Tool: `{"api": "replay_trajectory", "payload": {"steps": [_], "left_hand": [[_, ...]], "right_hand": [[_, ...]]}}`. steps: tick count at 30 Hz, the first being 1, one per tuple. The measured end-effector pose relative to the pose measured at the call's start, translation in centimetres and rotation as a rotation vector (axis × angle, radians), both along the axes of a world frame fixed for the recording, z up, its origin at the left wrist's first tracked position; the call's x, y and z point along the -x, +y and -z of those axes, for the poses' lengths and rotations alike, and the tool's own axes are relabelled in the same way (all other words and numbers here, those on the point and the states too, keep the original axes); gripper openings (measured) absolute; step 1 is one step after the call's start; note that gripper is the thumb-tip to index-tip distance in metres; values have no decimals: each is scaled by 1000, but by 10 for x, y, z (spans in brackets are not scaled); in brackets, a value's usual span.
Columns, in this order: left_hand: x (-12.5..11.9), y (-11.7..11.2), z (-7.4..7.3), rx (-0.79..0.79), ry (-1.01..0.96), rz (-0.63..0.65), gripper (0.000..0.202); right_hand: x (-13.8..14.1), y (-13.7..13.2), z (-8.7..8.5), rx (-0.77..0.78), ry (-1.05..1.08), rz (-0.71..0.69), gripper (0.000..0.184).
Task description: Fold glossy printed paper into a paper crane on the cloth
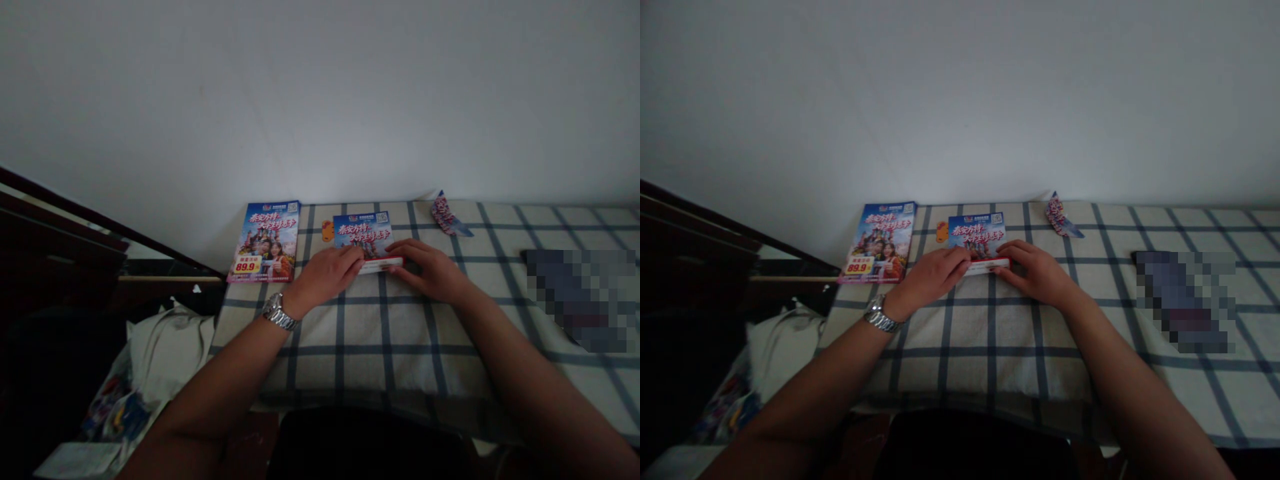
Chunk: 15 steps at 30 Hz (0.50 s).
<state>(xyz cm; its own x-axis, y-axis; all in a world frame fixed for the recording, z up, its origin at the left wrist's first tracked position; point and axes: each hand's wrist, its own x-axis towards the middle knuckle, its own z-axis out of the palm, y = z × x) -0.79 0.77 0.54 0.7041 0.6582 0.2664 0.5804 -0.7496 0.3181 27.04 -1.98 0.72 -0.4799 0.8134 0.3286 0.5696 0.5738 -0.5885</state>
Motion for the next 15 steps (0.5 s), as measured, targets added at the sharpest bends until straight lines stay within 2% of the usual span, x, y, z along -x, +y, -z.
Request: {"api": "replay_trajectory", "payload": {"steps": [9,15], "left_hand": [[2,-2,-4,14,-53,-37,27],[3,-2,-5,17,-84,-7,29]], "right_hand": [[0,-3,-2,24,-7,-40,14],[-1,-3,0,13,-46,-11,14]]}}
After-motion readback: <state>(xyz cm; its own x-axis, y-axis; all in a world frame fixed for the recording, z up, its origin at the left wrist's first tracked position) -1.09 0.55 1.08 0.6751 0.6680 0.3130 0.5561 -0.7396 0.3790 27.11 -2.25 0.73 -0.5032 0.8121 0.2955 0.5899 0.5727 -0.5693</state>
